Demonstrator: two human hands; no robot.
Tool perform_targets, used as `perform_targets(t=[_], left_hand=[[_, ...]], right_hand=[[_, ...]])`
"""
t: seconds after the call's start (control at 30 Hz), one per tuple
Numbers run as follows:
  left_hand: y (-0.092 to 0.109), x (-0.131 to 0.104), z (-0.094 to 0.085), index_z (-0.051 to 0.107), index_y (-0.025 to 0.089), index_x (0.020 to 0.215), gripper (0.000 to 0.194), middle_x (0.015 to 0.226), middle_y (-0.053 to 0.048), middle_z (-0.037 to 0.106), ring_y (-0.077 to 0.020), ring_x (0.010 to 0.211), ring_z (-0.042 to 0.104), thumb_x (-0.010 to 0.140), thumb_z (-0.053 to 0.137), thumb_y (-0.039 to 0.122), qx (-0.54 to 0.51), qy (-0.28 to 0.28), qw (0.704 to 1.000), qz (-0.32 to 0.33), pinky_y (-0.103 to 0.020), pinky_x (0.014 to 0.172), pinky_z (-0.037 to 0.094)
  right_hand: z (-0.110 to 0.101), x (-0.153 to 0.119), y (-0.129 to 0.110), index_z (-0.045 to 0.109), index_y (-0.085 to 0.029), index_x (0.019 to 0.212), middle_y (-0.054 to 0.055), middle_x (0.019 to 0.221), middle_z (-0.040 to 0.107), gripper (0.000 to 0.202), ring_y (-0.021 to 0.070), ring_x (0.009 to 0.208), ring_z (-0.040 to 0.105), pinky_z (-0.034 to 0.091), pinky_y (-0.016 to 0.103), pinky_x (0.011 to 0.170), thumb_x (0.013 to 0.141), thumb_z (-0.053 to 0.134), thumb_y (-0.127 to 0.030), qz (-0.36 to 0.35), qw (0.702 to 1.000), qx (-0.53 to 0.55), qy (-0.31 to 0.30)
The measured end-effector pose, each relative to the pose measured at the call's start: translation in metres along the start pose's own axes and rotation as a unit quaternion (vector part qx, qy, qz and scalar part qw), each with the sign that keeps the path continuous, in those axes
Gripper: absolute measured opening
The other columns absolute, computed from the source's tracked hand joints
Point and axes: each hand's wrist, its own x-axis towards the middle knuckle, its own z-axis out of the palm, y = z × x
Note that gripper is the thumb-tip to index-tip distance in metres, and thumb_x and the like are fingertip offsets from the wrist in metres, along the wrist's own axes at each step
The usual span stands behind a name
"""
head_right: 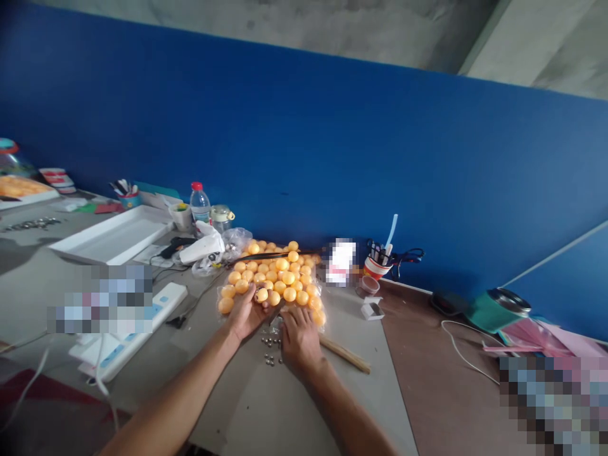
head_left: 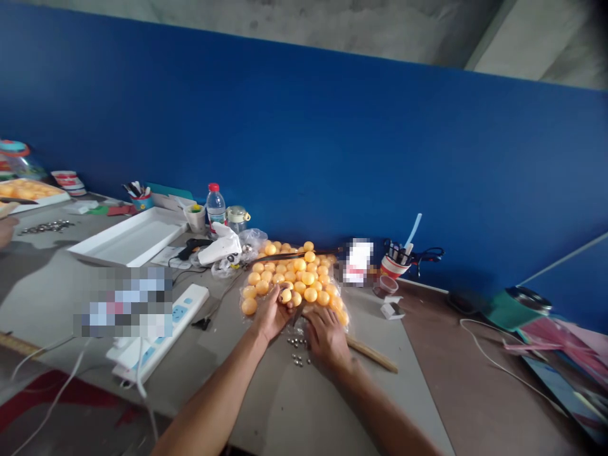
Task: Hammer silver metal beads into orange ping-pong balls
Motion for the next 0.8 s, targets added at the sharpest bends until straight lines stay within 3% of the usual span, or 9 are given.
perform_targets(t=[0.13,0.33,0.57,0.7,0.8], left_hand=[[-0.002,0.001,0.001,0.061,0.014,0.093,0.033,0.071,-0.002,0.058,-0.0102,0.055,0.051,0.08,0.075,0.041,0.016,0.019,1.0,0.008,-0.022,0.051,0.043],[0.001,-0.004,0.008,0.062,0.015,0.095,0.032,0.074,-0.003,0.061,-0.0114,0.058,0.054,0.08,0.074,0.041,0.039,0.014,0.999,0.001,-0.023,0.054,0.046],[0.0,-0.006,0.009,0.063,0.015,0.102,0.035,0.08,-0.004,0.064,-0.0124,0.066,0.059,0.073,0.077,0.027,0.055,0.003,0.998,0.013,-0.024,0.062,0.048],[-0.002,-0.008,0.012,0.061,0.017,0.113,0.049,0.086,-0.004,0.066,-0.0131,0.072,0.061,0.066,0.075,0.013,0.101,0.005,0.994,0.035,-0.024,0.065,0.047],[-0.004,-0.01,0.015,0.059,0.018,0.119,0.056,0.089,-0.004,0.066,-0.0135,0.074,0.062,0.066,0.076,0.011,0.153,-0.004,0.986,0.062,-0.025,0.069,0.047]], right_hand=[[-0.007,-0.012,-0.011,0.064,-0.018,0.089,0.008,0.089,0.063,0.02,0.0219,0.087,0.057,0.044,0.035,0.082,0.095,0.046,-0.016,-0.038,0.995,0.069,-0.053],[-0.015,-0.01,-0.02,0.065,-0.018,0.085,0.008,0.092,0.063,0.011,0.0233,0.092,0.057,0.044,0.036,0.085,0.092,0.056,-0.018,0.001,0.988,0.055,-0.144],[-0.02,-0.013,-0.018,0.067,-0.017,0.092,0.009,0.097,0.062,0.016,0.0229,0.096,0.055,0.043,0.034,0.088,0.09,0.052,-0.013,0.011,0.982,0.057,-0.182],[-0.022,-0.011,-0.02,0.067,-0.018,0.09,0.008,0.096,0.062,0.015,0.0229,0.095,0.054,0.041,0.034,0.087,0.085,0.054,-0.01,0.019,0.979,0.044,-0.196],[-0.024,-0.01,-0.02,0.067,-0.017,0.089,0.008,0.097,0.062,0.014,0.0229,0.094,0.054,0.041,0.035,0.087,0.082,0.057,-0.01,0.016,0.977,0.043,-0.207]])
